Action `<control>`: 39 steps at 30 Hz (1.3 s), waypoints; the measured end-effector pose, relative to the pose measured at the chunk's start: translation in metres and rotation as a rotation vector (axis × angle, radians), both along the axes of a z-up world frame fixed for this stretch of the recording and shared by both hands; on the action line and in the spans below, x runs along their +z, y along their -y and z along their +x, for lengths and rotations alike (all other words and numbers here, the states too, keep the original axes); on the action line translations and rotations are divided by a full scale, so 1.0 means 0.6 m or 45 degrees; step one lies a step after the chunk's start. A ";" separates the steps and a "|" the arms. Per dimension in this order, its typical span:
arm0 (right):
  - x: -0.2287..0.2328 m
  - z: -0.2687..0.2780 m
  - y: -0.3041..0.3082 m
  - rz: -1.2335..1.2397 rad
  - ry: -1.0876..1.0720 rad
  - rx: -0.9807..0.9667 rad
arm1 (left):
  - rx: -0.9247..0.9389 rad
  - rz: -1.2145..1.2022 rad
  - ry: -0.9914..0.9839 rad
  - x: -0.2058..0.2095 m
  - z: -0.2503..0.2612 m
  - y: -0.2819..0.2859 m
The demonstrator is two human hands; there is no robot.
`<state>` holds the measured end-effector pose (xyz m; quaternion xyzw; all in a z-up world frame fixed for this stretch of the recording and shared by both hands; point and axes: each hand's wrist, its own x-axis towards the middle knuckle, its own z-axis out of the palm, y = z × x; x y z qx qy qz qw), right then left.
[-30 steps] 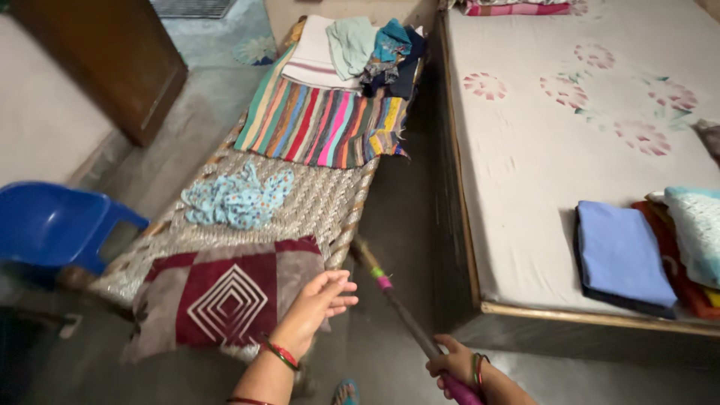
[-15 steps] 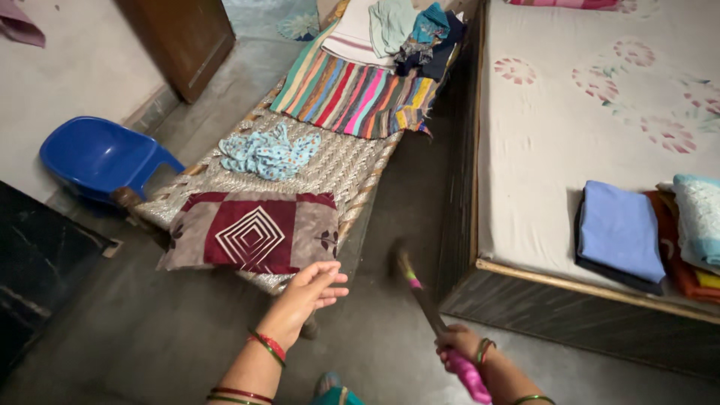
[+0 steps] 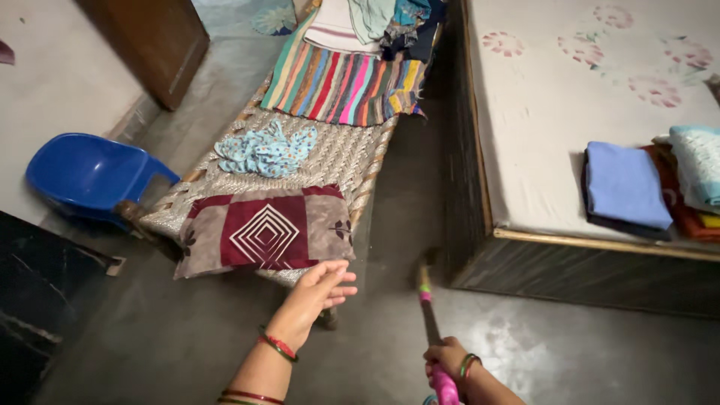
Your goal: The person sweeps a tiled floor in a bedroom using a broom with a pink handle. They move a blue plastic stool to access the area underneath it and continue sweeping around furniture and along the walls.
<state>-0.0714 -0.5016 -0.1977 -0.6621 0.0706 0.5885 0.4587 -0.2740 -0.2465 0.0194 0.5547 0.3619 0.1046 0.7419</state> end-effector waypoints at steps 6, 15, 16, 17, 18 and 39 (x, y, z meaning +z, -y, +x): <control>0.048 -0.025 -0.052 0.064 -0.021 0.101 | -0.005 -0.023 -0.062 -0.022 -0.076 -0.028; 0.091 -0.056 -0.039 0.083 -0.104 -0.053 | -0.030 -0.053 0.039 -0.047 -0.101 -0.043; 0.093 -0.061 -0.033 0.055 -0.134 -0.051 | -0.031 -0.064 0.044 -0.050 -0.102 -0.043; 0.092 -0.076 -0.025 0.042 -0.139 -0.013 | -0.032 -0.075 0.050 -0.054 -0.102 -0.042; 0.091 -0.091 -0.019 0.031 -0.137 0.027 | -0.032 -0.084 0.062 -0.058 -0.101 -0.040; 0.310 0.127 0.003 -0.807 1.348 1.871 | -0.049 -0.061 0.040 -0.048 -0.068 -0.046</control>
